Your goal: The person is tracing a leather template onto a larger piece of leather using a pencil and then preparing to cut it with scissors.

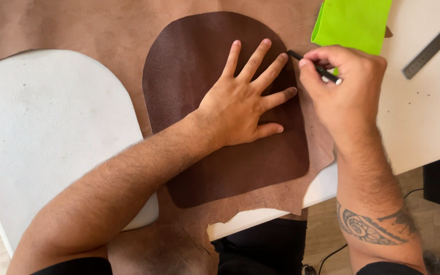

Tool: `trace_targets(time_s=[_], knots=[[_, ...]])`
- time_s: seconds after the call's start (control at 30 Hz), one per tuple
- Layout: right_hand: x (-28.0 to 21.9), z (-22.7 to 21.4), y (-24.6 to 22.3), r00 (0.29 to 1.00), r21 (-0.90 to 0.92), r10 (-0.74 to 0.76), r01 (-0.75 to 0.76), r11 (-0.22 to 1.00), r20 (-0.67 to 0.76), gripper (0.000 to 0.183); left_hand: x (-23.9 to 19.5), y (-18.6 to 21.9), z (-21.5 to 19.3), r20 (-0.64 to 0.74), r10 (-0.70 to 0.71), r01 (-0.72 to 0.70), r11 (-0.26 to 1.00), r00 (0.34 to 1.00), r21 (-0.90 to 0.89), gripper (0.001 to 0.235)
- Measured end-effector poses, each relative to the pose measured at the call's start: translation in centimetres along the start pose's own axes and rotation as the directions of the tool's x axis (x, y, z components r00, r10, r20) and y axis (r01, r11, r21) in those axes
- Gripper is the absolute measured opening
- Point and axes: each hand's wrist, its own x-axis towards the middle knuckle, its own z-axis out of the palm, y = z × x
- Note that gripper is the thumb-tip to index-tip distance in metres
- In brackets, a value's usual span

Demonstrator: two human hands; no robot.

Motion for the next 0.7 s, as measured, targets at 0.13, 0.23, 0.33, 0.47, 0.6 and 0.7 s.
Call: trace_targets(time_s=[0.13,0.23,0.33,0.47,0.6,0.7], knots=[[0.5,-0.5,-0.6,0.992,0.026,0.006,-0.003,1.0,-0.127,0.006,0.1,0.0,-0.2,0.025,0.001,-0.001,1.0,1.0,-0.006,0.074],[0.8,-0.3,-0.4,0.983,0.163,0.065,-0.036,0.986,-0.172,0.007,0.2,-0.3,0.3,-0.027,0.015,-0.015,1.0,1.0,-0.018,0.076],[1.1,0.6,0.9,0.977,0.176,0.015,0.024,0.984,-0.215,0.009,0.4,-1.0,0.6,-0.03,0.006,-0.007,1.0,1.0,-0.028,0.069],[0.3,1.2,1.3,0.959,0.142,-0.007,0.049,0.989,-0.282,0.006,0.1,-1.9,0.8,-0.039,0.018,-0.016,0.999,0.999,0.048,0.082],[-0.7,1.9,1.9,0.959,0.225,0.119,-0.061,0.972,-0.255,0.012,0.0,-1.7,0.5,-0.024,0.003,-0.002,0.999,1.0,0.035,0.081],[-0.6,2.0,1.9,0.959,0.275,0.158,-0.09,0.957,-0.234,0.011,0.2,-1.6,0.0,-0.001,-0.028,0.028,0.999,1.0,0.026,0.079]])
